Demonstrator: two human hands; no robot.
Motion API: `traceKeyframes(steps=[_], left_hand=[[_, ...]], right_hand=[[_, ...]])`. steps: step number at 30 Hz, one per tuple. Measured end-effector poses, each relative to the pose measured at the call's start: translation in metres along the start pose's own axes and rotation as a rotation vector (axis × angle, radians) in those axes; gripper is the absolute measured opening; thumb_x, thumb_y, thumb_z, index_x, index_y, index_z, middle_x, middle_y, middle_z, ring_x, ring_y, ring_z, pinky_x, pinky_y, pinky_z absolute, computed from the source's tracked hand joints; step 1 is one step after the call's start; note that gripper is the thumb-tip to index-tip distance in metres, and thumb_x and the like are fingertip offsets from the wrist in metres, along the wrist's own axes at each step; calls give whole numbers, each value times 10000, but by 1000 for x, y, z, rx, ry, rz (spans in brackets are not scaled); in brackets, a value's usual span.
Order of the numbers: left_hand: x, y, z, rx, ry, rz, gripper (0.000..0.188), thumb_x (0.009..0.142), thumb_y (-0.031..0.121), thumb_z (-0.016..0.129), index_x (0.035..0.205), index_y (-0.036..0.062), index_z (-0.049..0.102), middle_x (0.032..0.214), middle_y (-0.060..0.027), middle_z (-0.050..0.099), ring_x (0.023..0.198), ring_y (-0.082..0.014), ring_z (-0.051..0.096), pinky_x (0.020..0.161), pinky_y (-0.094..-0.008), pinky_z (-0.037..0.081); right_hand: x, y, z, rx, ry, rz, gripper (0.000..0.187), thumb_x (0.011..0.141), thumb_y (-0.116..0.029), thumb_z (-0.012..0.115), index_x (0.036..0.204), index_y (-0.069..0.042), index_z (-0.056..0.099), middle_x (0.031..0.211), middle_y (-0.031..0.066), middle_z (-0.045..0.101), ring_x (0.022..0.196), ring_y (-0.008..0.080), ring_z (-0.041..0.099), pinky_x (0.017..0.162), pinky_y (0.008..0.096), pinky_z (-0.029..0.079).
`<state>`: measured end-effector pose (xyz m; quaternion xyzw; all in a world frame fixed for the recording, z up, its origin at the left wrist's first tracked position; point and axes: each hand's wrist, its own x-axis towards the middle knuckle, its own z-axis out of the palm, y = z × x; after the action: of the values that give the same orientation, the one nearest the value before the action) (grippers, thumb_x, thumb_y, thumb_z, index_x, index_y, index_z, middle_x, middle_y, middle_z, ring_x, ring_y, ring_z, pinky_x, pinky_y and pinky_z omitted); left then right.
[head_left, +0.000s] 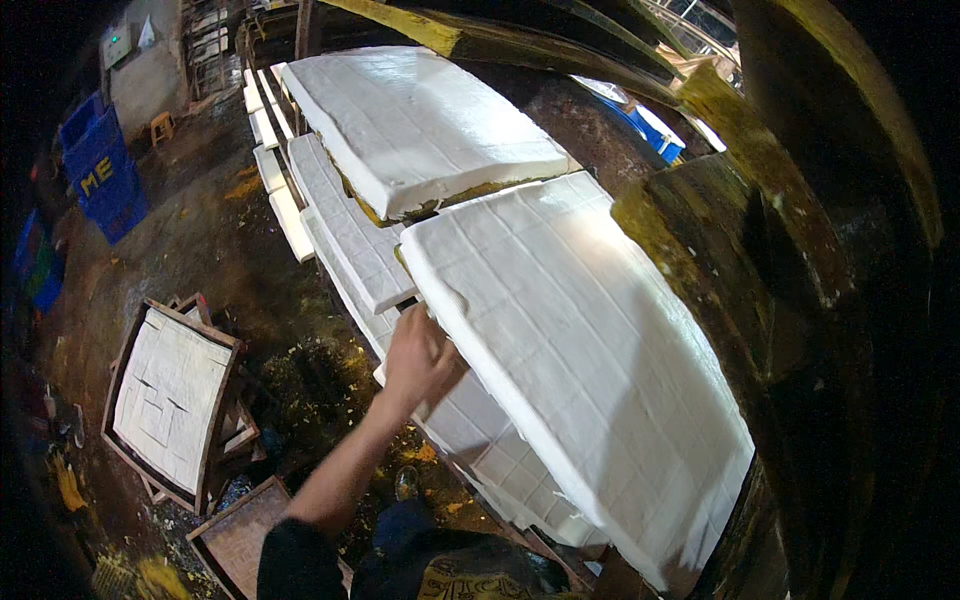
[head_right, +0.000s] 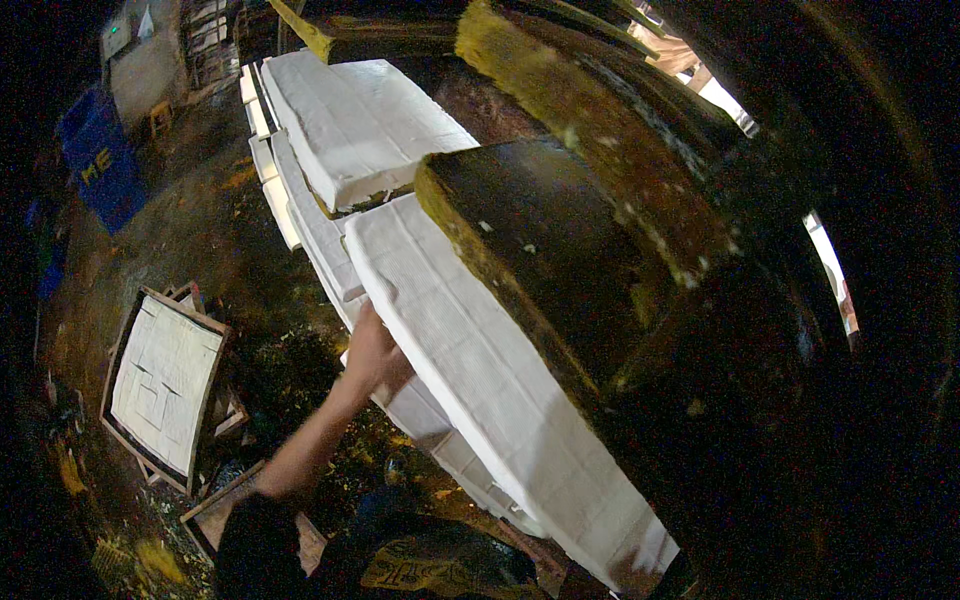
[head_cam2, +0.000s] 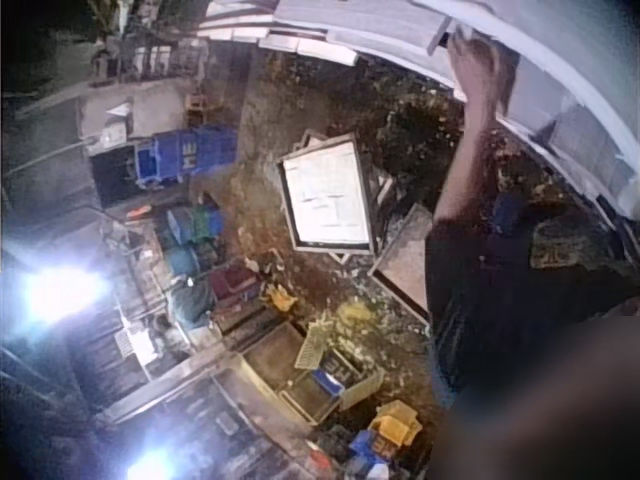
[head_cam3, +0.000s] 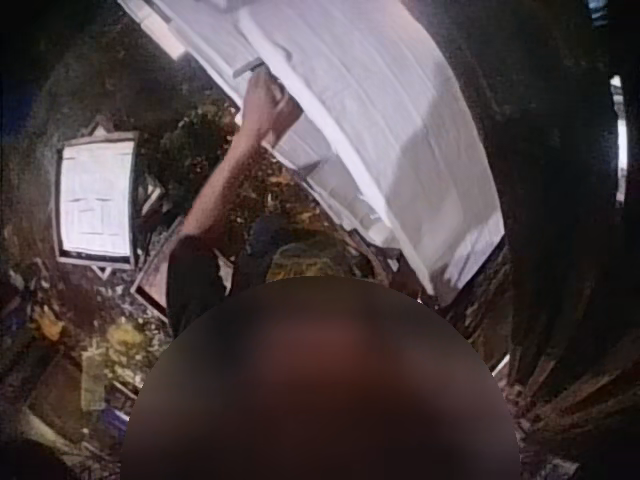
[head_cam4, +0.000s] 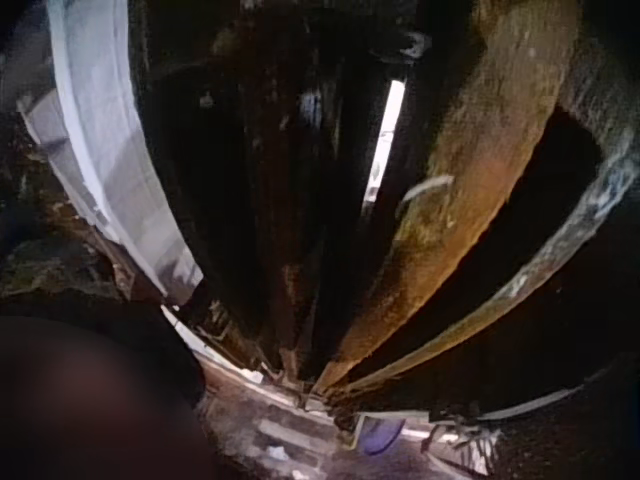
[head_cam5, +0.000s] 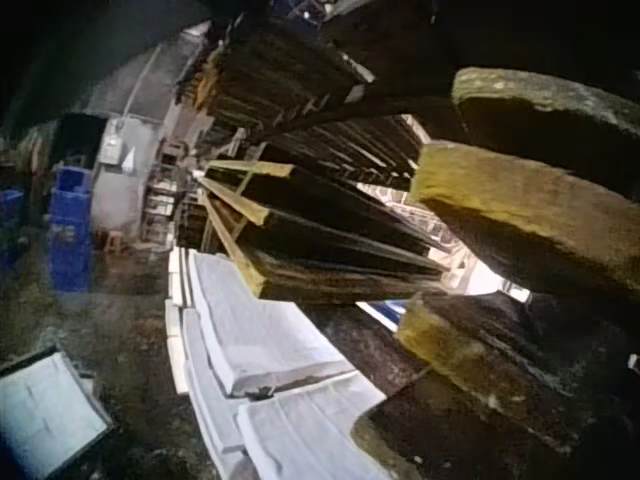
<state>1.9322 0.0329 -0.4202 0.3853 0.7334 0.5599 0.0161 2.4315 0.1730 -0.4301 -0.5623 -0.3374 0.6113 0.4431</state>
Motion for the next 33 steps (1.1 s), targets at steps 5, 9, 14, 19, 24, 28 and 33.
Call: traceKeyframes(steps=[5,9,14,19,24,28,33], left_hand=[[109,-65,52,79,-674,-238,606,850,296,661,1326,-14,449,1277,-240,515,1226,-395,468,1039,-450,382],[134,-70,86,75,-797,-276,635,867,315,650,1361,-3,410,1298,-221,517,1235,-365,475,1039,-431,389],[137,-66,106,-6,-845,-277,671,888,339,636,1406,11,361,1324,-198,520,1247,-327,482,1039,-409,398],[138,-62,84,-106,-803,-317,709,910,363,622,1451,25,313,1350,-175,524,1258,-290,490,1039,-386,407],[58,-48,50,-376,-743,-337,747,931,387,609,1495,39,264,1377,-151,527,1270,-252,498,1040,-363,416],[-49,-59,-10,-661,-627,-431,736,970,368,558,1518,20,212,1415,-164,494,1301,-253,475,1080,-358,380],[-204,-44,-95,-1126,-272,-789,592,994,138,527,1488,-12,237,1421,-202,465,1266,-275,498,1081,-340,396]], right_hand=[[12,4,24,-15,-63,48,498,940,-354,584,1266,22,572,1182,96,622,1071,192,584,930,350,462],[9,-1,16,-23,-37,51,497,940,-354,582,1267,21,573,1184,96,623,1073,192,585,933,347,462],[9,-4,-2,-13,-26,52,496,940,-353,580,1268,18,574,1188,95,624,1076,192,587,937,343,461],[17,-1,4,-14,-139,64,494,940,-352,578,1270,16,575,1191,95,626,1078,192,589,942,339,460],[18,-2,-19,-1,-236,37,493,940,-351,575,1271,14,576,1194,95,627,1081,192,591,946,336,460],[12,-1,-35,18,-389,35,492,940,-350,574,1273,12,577,1197,94,628,1083,192,592,949,333,459],[2,15,-63,-34,-637,64,491,940,-349,571,1274,10,578,1200,94,630,1085,192,594,953,329,458]])
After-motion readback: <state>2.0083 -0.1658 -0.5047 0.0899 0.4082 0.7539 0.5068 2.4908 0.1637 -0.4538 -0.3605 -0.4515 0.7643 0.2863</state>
